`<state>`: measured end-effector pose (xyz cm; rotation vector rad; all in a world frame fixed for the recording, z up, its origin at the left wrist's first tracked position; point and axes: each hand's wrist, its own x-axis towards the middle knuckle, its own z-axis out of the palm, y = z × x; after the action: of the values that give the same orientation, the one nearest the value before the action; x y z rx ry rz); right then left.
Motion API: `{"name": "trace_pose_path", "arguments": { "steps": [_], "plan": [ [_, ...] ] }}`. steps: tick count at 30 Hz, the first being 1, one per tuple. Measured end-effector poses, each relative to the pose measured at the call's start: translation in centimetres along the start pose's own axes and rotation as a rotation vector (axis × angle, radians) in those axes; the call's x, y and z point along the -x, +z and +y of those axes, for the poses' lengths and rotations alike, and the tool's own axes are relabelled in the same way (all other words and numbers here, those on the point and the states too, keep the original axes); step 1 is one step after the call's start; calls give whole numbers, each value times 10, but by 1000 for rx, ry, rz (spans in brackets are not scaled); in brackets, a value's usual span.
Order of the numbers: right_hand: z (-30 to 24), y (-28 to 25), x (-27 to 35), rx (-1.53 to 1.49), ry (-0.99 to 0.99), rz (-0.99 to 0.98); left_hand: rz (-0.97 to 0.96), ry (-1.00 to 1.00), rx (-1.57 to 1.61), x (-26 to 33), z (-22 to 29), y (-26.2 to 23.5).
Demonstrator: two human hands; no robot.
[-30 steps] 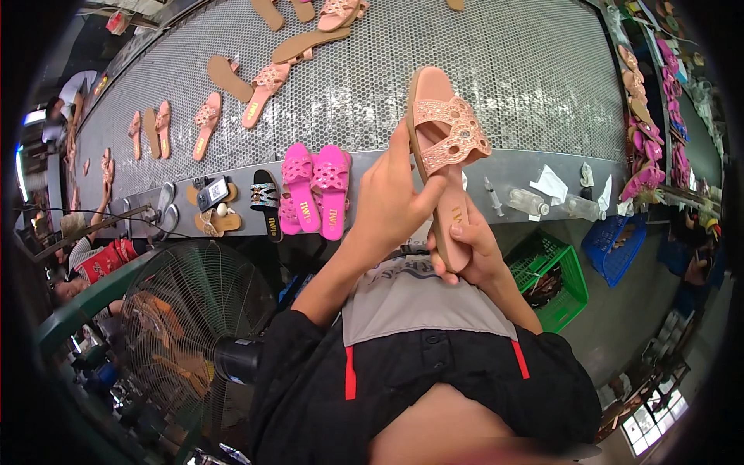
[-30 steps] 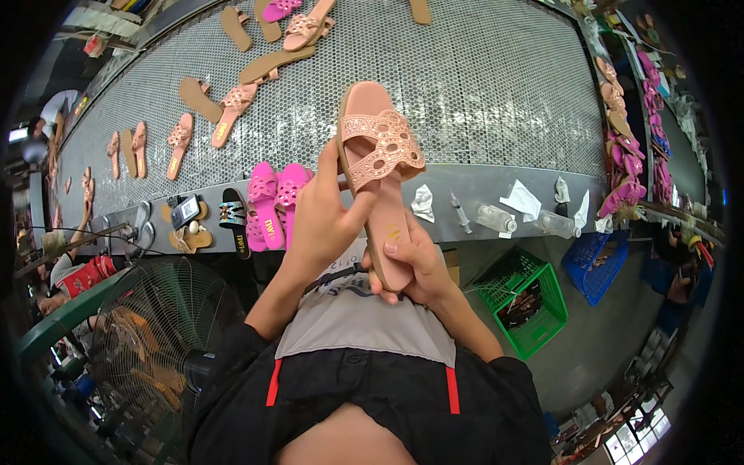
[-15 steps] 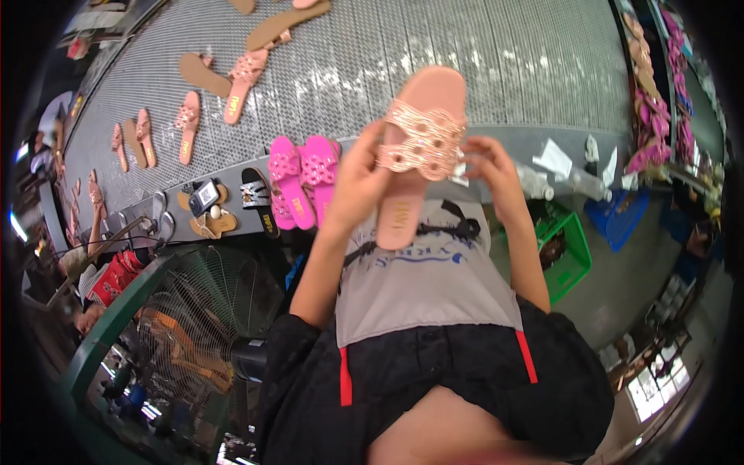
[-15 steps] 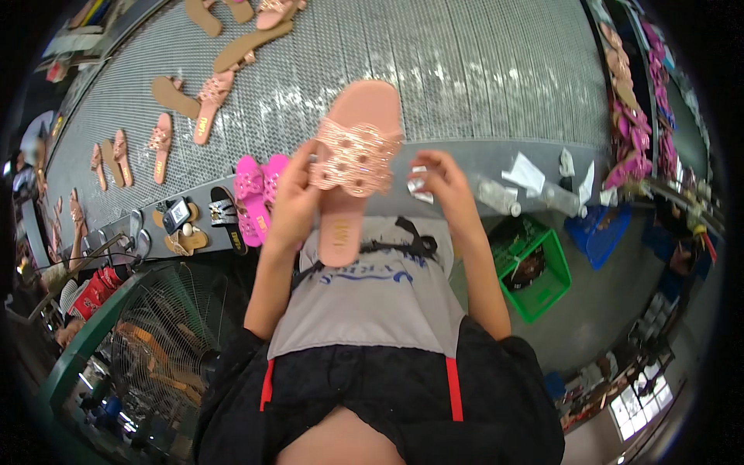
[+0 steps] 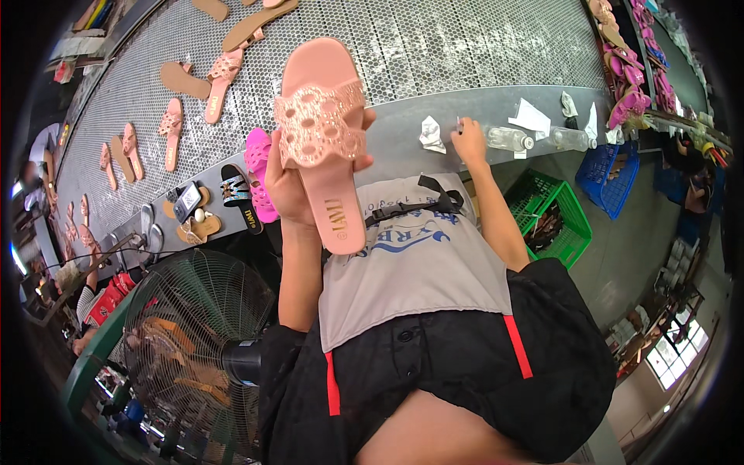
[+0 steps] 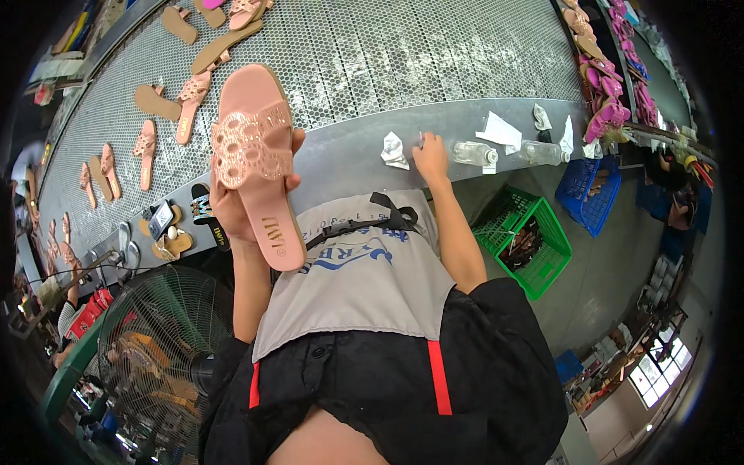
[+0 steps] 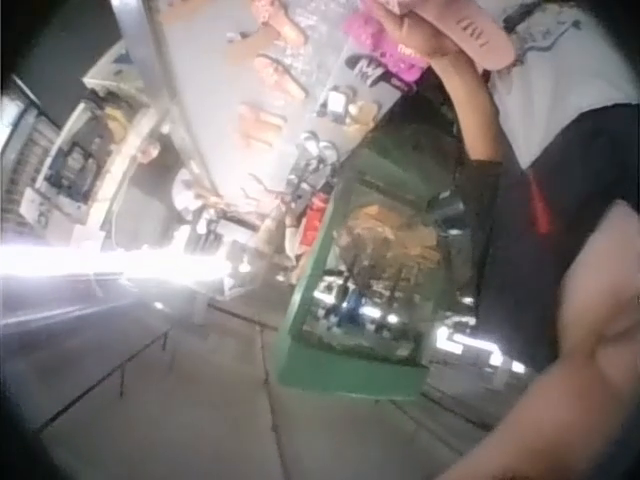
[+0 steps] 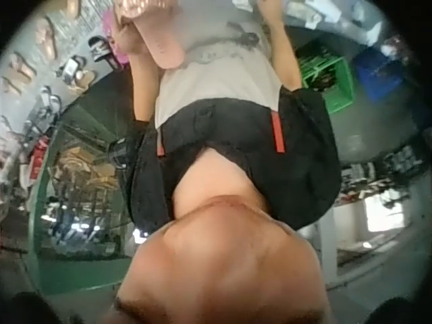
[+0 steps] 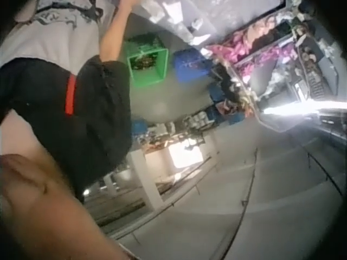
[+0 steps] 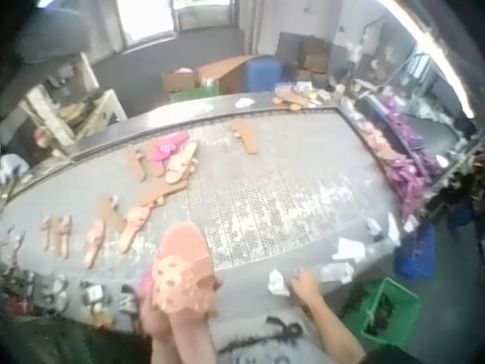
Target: Inspecting and assembling sandals on a conveyor belt in a factory.
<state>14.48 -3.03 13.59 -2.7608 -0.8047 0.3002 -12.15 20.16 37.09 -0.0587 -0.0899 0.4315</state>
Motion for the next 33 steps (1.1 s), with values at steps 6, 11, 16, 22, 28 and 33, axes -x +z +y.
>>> {"name": "trace_pose_path", "arguments": {
  "steps": [6, 11, 16, 22, 28, 33],
  "plan": [
    [-138, -154, 66, -1304, -16, -543, 27, 345, -314, -5, -14, 14],
    [-157, -208, 112, -1754, 141, -783, 122, 389, -244, 11, -23, 3],
    [-148, -222, 122, -1908, -86, -656, 218, 354, -604, 34, -38, 4],
    [-143, -267, 117, -1522, -28, -232, 106, 238, -1483, 56, 31, 62],
    [-162, -315, 120, -1222, -192, -247, -464, -4, -2710, 33, -31, 135],
    [-156, -315, 100, -1102, -202, -481, -240, -324, -2358, 19, -34, 100]
  ]
}}
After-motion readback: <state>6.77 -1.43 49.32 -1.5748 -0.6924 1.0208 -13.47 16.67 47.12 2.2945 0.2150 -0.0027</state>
